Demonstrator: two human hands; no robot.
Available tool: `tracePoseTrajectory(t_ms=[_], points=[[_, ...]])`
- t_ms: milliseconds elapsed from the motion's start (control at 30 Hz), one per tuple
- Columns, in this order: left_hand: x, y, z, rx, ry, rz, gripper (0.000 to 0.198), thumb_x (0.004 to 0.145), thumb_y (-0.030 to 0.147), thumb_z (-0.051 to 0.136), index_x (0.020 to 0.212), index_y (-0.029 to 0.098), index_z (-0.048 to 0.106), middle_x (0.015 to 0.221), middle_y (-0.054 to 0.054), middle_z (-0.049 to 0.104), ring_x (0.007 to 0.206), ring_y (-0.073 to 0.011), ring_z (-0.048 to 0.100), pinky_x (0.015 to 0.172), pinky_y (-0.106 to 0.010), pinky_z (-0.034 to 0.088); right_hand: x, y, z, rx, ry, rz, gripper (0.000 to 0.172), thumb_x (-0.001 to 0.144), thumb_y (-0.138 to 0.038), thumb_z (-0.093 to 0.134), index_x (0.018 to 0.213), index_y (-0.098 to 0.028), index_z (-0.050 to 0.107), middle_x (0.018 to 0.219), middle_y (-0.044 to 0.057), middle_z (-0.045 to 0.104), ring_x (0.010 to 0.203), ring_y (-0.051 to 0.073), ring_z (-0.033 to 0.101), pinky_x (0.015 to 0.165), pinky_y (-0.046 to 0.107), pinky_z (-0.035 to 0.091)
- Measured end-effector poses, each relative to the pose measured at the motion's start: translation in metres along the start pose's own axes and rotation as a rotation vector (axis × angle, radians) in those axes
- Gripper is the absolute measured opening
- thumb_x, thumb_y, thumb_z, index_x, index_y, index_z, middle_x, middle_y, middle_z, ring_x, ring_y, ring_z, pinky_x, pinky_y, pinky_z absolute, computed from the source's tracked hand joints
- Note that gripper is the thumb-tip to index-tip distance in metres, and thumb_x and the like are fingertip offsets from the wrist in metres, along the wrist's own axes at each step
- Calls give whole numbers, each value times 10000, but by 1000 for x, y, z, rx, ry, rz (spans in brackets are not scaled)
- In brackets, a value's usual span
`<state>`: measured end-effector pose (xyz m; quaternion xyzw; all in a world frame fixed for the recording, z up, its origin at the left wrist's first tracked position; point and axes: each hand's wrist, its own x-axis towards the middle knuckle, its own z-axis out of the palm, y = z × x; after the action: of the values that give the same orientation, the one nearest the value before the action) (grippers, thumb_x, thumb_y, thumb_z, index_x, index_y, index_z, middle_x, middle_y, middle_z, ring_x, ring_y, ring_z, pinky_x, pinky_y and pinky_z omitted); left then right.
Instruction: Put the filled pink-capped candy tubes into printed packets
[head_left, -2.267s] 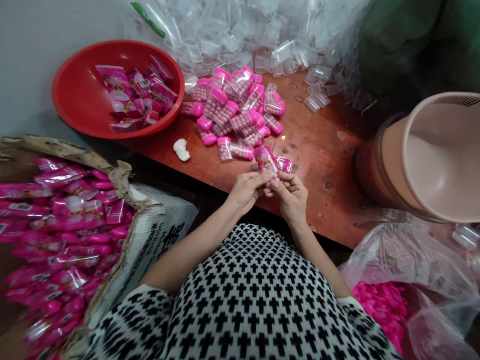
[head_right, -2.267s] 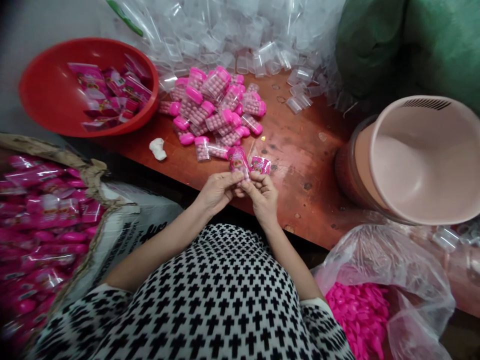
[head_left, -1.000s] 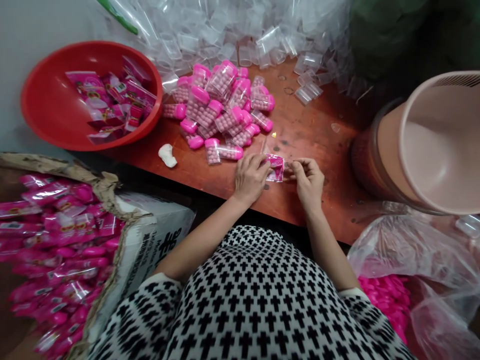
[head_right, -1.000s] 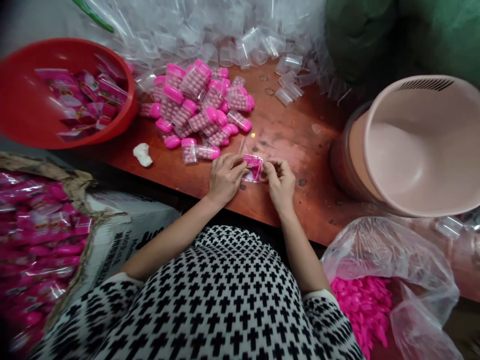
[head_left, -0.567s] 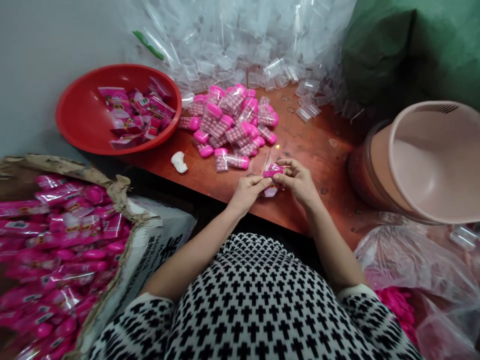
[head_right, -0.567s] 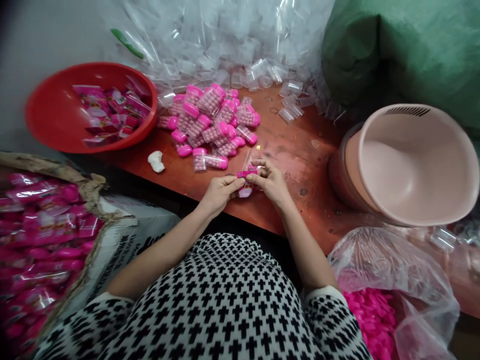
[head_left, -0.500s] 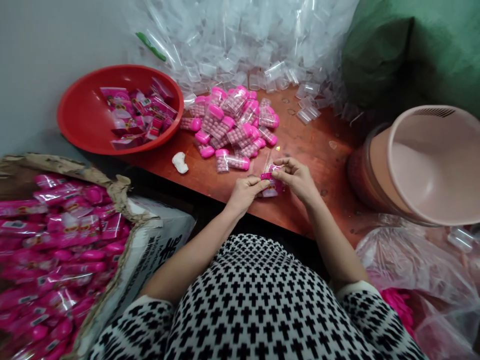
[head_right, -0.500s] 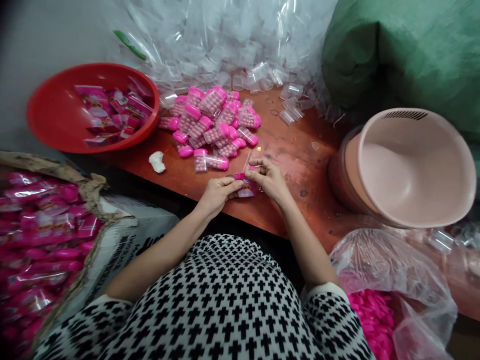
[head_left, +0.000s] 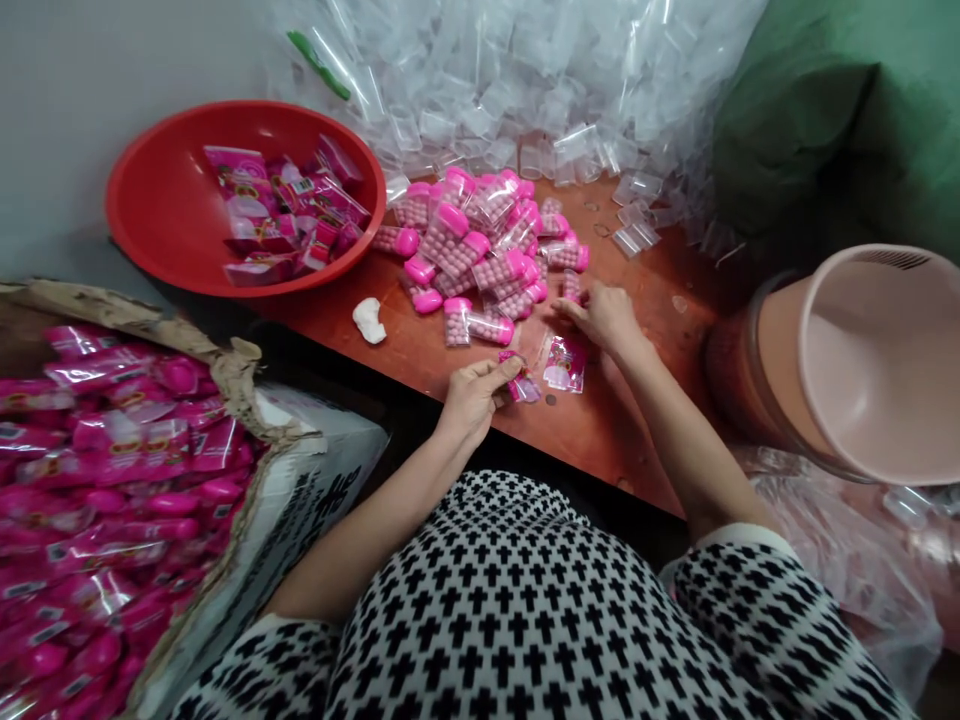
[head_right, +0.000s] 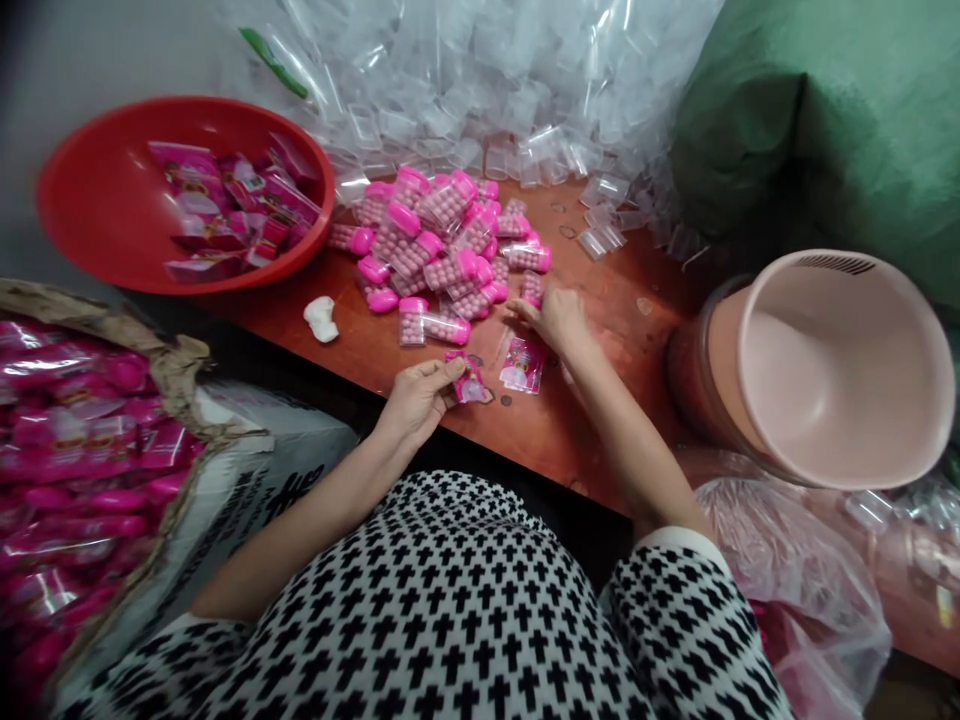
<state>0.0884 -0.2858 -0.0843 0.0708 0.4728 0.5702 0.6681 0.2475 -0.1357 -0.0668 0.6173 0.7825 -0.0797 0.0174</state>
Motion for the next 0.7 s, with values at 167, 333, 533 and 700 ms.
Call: tracePoseTrajectory(t_ms=[167, 333, 533, 700], points=[[0, 2, 0, -11, -62, -41, 183, 695, 216, 773, 685, 65, 670, 660, -96, 699, 567, -200, 681, 603, -332, 577, -11, 29, -11, -8, 44, -156, 437, 984, -380, 384, 1193, -93, 639, 1106, 207, 713, 1034, 335, 642, 847, 419, 471], [-1, 2, 3, -93, 10, -51, 198, 700, 184, 799, 648, 103, 626, 642, -60, 689, 541, -135, 641, 562, -259, 547, 2, 32, -22, -167, -61, -628, 480, 950, -164, 358, 1409, -195, 496, 1457, 144, 500, 1254, 319, 476, 952, 442, 423], [3, 2, 8, -265, 119, -52, 187, 712, 195, 815, 717, 142, 636, 664, -4, 686, 580, -100, 637, 558, -204, 533, -1, 39, -18, -240, -94, -431, 319, 894, -333, 533, 1102, -126, 658, 1149, 198, 618, 1048, 335, 558, 822, 409, 440], [8, 2, 12, -359, 179, -65, 172, 764, 203, 783, 740, 160, 618, 702, 1, 697, 650, -105, 670, 660, -222, 565, -51, 42, -4, 319, 44, -101, 343, 704, -380, 751, 929, -182, 584, 815, 54, 655, 735, 223, 590, 640, 316, 429]])
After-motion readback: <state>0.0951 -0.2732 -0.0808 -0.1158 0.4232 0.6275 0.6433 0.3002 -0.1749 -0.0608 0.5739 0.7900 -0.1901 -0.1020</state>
